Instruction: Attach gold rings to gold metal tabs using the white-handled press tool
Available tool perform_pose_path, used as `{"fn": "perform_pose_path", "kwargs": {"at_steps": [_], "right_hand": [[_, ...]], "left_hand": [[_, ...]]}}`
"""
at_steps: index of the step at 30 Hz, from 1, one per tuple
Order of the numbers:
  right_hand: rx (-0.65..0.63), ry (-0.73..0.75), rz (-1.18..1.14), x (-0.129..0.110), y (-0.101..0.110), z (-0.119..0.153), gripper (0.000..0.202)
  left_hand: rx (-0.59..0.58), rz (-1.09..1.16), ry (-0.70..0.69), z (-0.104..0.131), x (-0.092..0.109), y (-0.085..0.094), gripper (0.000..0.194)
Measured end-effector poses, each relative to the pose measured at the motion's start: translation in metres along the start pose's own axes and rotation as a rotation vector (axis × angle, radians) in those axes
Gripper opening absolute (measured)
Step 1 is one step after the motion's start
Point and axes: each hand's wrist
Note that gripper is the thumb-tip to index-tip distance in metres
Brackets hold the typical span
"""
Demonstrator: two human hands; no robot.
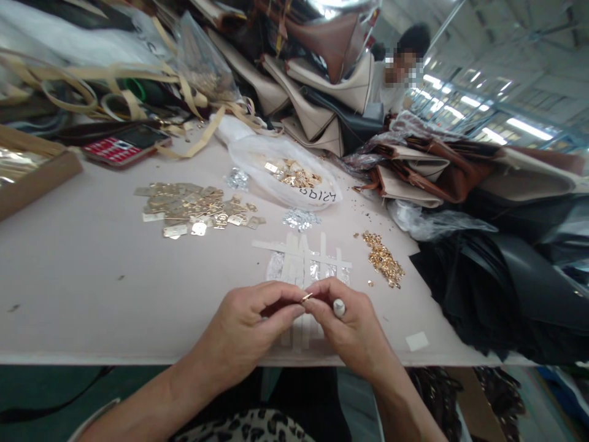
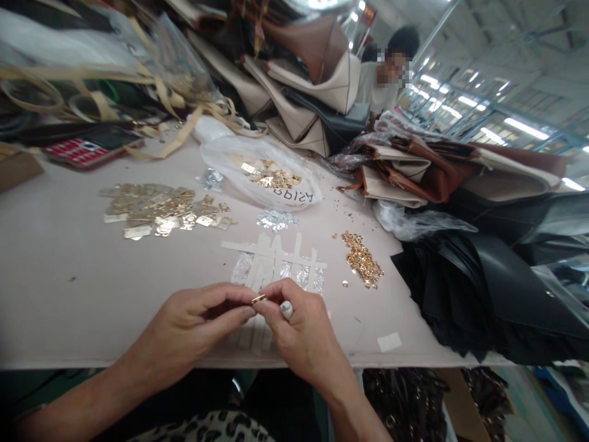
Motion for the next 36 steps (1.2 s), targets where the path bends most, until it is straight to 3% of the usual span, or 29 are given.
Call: {"fn": "perform_pose_path", "kwargs": {"at_steps": [2, 5, 8, 12, 16, 25, 36], "right_hand": [[-0.051, -0.002, 0.015, -0.002, 0.003, -0.004, 0.016], [-0.026, -0.035, 0.079, -0.001, 0.006, -0.011, 0.015], [-0.018, -0.057, 0.199, 0.006, 0.008, -0.020, 0.015], [-0.010, -0.092, 0.377, 0.018, 0.014, -0.040, 0.017], [-0.027, -0.116, 0.526, 0.030, 0.023, -0.072, 0.020], [-0.054, -0.075, 0.660, 0.037, 0.013, -0.153, 0.020], [-0.121, -0.087, 0.800, 0.035, -0.001, -0.183, 0.018]], "left_hand": [[0.032, -0.042, -0.012, -0.004, -0.004, 0.004, 0.013], [0.099, -0.171, -0.070, -0.006, -0.013, 0.006, 0.012], [0.110, -0.404, -0.266, -0.005, -0.025, 0.008, 0.017], [0.002, -0.820, -0.588, -0.004, -0.041, 0.015, 0.028], [-0.057, -0.990, -0.679, -0.002, -0.050, 0.016, 0.030], [-0.009, -0.978, -0.652, 0.011, -0.051, 0.009, 0.030], [0.081, -0.975, -0.559, 0.032, -0.070, -0.001, 0.037]]}}
Point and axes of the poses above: each hand's wrist, its own z-axis away from the middle knuckle, its own y-axis out of the back of the hand, x = y × z, and after that the axes turned 2 degrees about -z, right-handed
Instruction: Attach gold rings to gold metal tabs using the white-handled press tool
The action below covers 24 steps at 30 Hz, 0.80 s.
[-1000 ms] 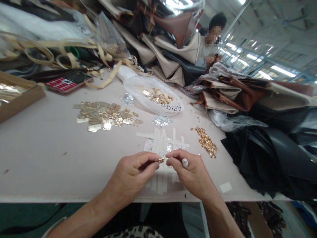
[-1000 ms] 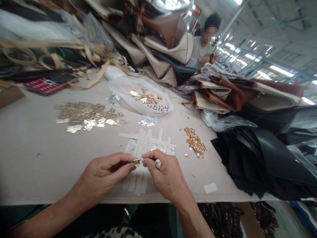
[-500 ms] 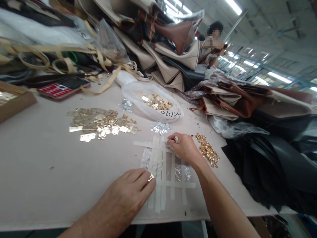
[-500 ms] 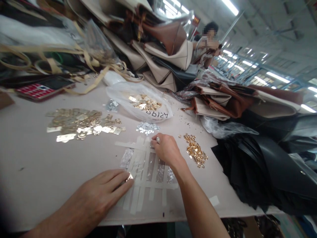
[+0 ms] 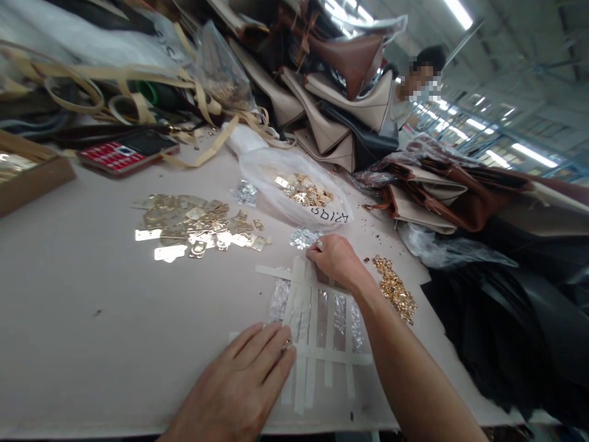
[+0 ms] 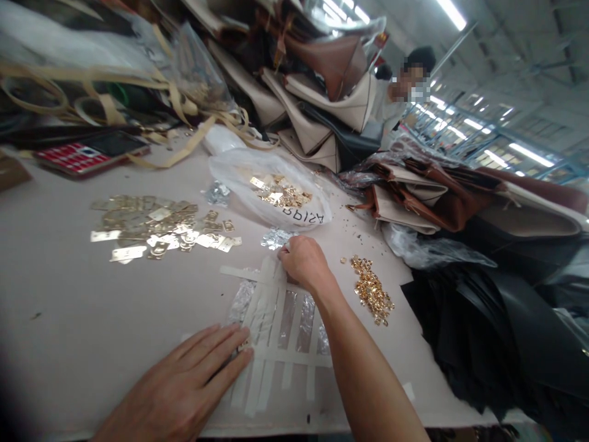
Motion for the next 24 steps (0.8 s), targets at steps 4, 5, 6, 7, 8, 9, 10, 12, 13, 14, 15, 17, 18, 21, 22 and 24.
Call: {"fn": "perform_pose_path", "kwargs": {"at_steps": [4, 5, 6, 7, 8, 9, 10, 12, 13, 14, 15, 17, 18, 21, 22, 24], "right_hand": [[-0.025, 0.035, 0.001, -0.002, 0.005, -0.006, 0.019], [-0.029, 0.045, 0.000, -0.001, 0.006, -0.007, 0.020], [-0.035, 0.055, -0.002, 0.000, 0.006, -0.007, 0.019], [-0.043, 0.064, -0.003, 0.003, 0.006, -0.007, 0.018], [-0.050, 0.068, -0.003, 0.006, 0.006, -0.007, 0.016], [-0.054, 0.068, 0.000, 0.010, 0.006, -0.007, 0.015], [-0.055, 0.062, 0.003, 0.014, 0.006, -0.006, 0.015], [-0.045, 0.040, 0.007, 0.024, 0.007, -0.004, 0.014], [-0.035, 0.026, 0.006, 0.028, 0.008, -0.002, 0.014], [-0.022, 0.013, 0.002, 0.032, 0.008, 0.000, 0.015], [-0.007, 0.000, -0.007, 0.036, 0.009, 0.001, 0.016], [0.018, -0.020, -0.037, 0.039, 0.009, 0.004, 0.018], [0.026, -0.025, -0.058, 0.039, 0.008, 0.005, 0.018], [0.032, -0.014, -0.121, 0.033, 0.005, 0.006, 0.018], [0.031, -0.008, -0.135, 0.030, 0.004, 0.005, 0.018], [0.026, -0.001, -0.145, 0.023, 0.001, 0.004, 0.016]], "left_hand": [[0.019, -0.007, -0.007, 0.004, 0.001, -0.005, 0.036], [0.017, -0.009, -0.012, 0.004, 0.000, -0.005, 0.036], [0.014, -0.008, -0.014, 0.004, 0.000, -0.004, 0.036], [0.010, -0.007, -0.016, 0.003, 0.000, -0.004, 0.036], [0.005, -0.004, -0.016, 0.003, 0.000, -0.003, 0.037], [0.003, 0.001, -0.013, 0.002, 0.000, -0.002, 0.037], [0.007, 0.009, -0.009, 0.001, 0.000, -0.001, 0.037], [0.014, 0.021, 0.009, -0.001, 0.000, 0.001, 0.038], [0.016, 0.026, 0.012, -0.002, 0.000, 0.002, 0.039], [0.021, 0.030, 0.013, -0.004, 0.000, 0.003, 0.039], [0.032, 0.031, 0.010, -0.005, 0.000, 0.004, 0.040], [0.044, 0.031, -0.001, -0.006, 0.000, 0.006, 0.042], [0.049, 0.031, -0.004, -0.006, 0.000, 0.006, 0.042], [0.047, 0.026, 0.000, -0.004, 0.001, 0.006, 0.039], [0.046, 0.025, 0.004, -0.003, 0.001, 0.006, 0.038], [0.045, 0.030, 0.018, -0.001, 0.002, 0.005, 0.037]]}}
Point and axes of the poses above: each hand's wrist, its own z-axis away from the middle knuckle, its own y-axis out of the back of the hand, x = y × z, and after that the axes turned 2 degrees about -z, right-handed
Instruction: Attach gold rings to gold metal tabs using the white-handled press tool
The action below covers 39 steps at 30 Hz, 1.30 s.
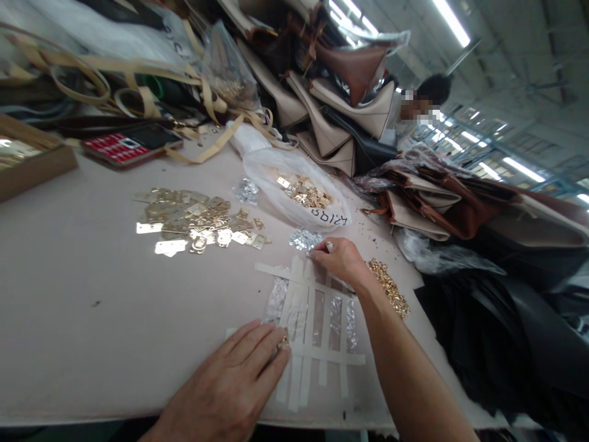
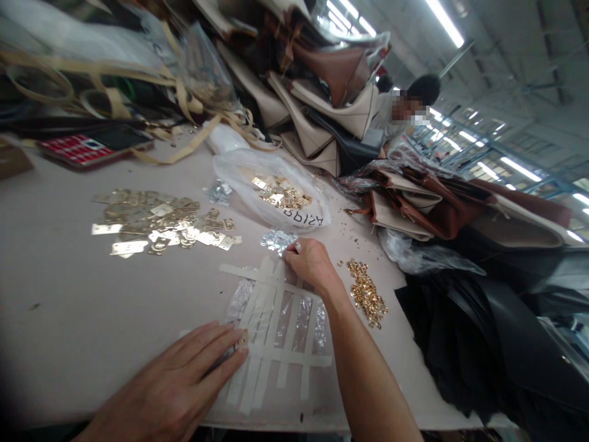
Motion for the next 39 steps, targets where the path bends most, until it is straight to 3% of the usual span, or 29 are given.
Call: {"fn": "perform_pose_path", "kwargs": {"at_steps": [10, 14, 18, 23, 25, 29, 35, 39], "right_hand": [[-0.065, 0.010, 0.040, -0.023, -0.004, -0.006, 0.013], [-0.018, 0.025, -0.001, -0.023, -0.002, -0.005, 0.009], [0.001, 0.006, -0.082, -0.022, 0.010, 0.010, 0.010], [-0.097, -0.018, -0.199, -0.025, 0.024, 0.043, 0.009], [-0.066, -0.010, -0.171, -0.026, 0.023, 0.047, 0.010], [0.050, 0.003, -0.074, -0.021, 0.012, 0.033, 0.020], [0.008, 0.049, -0.045, -0.014, -0.007, 0.002, 0.022], [-0.019, 0.069, -0.021, -0.017, -0.008, -0.005, 0.015]], "left_hand": [[0.024, 0.000, -0.012, -0.004, -0.002, 0.001, 0.036], [0.011, 0.019, 0.003, -0.006, -0.001, 0.004, 0.038], [-0.017, 0.037, 0.019, -0.007, 0.001, 0.007, 0.037], [-0.008, 0.040, 0.023, -0.008, 0.002, 0.007, 0.033], [-0.011, 0.043, 0.023, -0.007, 0.002, 0.006, 0.034], [-0.021, 0.045, 0.021, -0.007, 0.002, 0.007, 0.034], [-0.019, 0.035, 0.029, -0.007, 0.003, 0.006, 0.033], [-0.030, 0.048, 0.014, -0.007, 0.001, 0.006, 0.034]]}}
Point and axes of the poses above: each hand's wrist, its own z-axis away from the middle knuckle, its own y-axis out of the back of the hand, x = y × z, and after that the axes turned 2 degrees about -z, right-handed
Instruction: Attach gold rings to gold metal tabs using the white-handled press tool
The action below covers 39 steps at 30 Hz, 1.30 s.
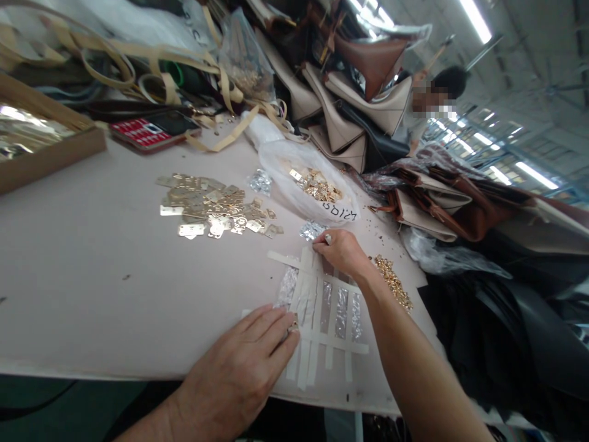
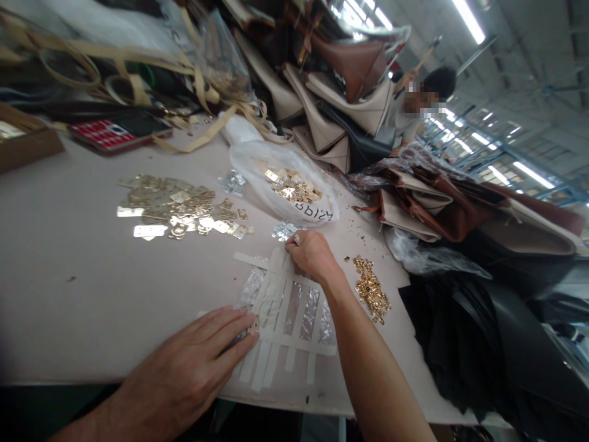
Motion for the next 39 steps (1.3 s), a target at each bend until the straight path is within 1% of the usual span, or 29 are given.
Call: {"fn": "perform_pose_path", "kwargs": {"at_steps": [2, 4, 6, 9, 11, 13, 16, 18, 21, 25, 29, 32, 35, 37, 39], "right_hand": [[-0.006, -0.008, 0.003, -0.004, 0.004, 0.001, 0.012], [-0.014, -0.023, -0.004, -0.009, 0.011, 0.008, 0.010], [-0.049, -0.050, -0.048, -0.017, 0.017, 0.023, 0.009], [-0.169, -0.129, -0.184, -0.027, 0.022, 0.057, 0.007], [-0.268, -0.166, -0.280, -0.030, 0.018, 0.081, 0.006], [-0.343, -0.160, -0.347, -0.029, 0.010, 0.099, 0.007], [-0.388, -0.104, -0.393, -0.026, -0.005, 0.114, 0.009], [-0.389, -0.060, -0.386, -0.024, -0.012, 0.116, 0.009], [-0.381, -0.014, -0.355, -0.025, -0.017, 0.114, 0.009], [-0.361, 0.002, -0.318, -0.027, -0.015, 0.111, 0.008], [-0.385, 0.019, -0.256, -0.033, -0.012, 0.110, 0.013], [-0.363, 0.059, -0.172, -0.038, -0.011, 0.112, 0.018], [-0.359, 0.134, -0.128, -0.040, -0.010, 0.116, 0.021], [-0.326, 0.154, -0.170, -0.039, -0.004, 0.119, 0.020], [-0.219, 0.119, -0.301, -0.035, 0.007, 0.125, 0.016]], "left_hand": [[0.007, -0.002, 0.001, -0.001, -0.001, 0.001, 0.035], [0.024, -0.006, 0.000, -0.002, -0.001, 0.002, 0.034], [0.027, -0.002, -0.003, -0.003, 0.000, 0.002, 0.033], [0.009, 0.010, 0.004, -0.004, 0.001, 0.003, 0.031], [-0.003, 0.009, 0.010, -0.003, 0.001, 0.002, 0.031], [-0.008, 0.000, 0.011, -0.003, 0.001, 0.001, 0.031], [-0.012, -0.021, 0.005, -0.003, 0.002, 0.002, 0.033], [-0.023, -0.030, 0.001, -0.004, 0.003, 0.004, 0.035], [-0.036, -0.039, 0.001, -0.004, 0.003, 0.006, 0.036], [-0.037, -0.044, -0.007, -0.003, 0.002, 0.006, 0.036], [-0.032, -0.036, -0.006, -0.002, 0.001, 0.004, 0.037], [-0.026, -0.034, -0.008, -0.001, 0.001, 0.004, 0.036], [-0.025, -0.038, -0.009, 0.000, 0.002, 0.003, 0.033], [-0.019, -0.034, -0.011, -0.001, 0.002, 0.003, 0.031], [-0.006, -0.026, -0.015, -0.003, 0.003, 0.004, 0.029]]}}
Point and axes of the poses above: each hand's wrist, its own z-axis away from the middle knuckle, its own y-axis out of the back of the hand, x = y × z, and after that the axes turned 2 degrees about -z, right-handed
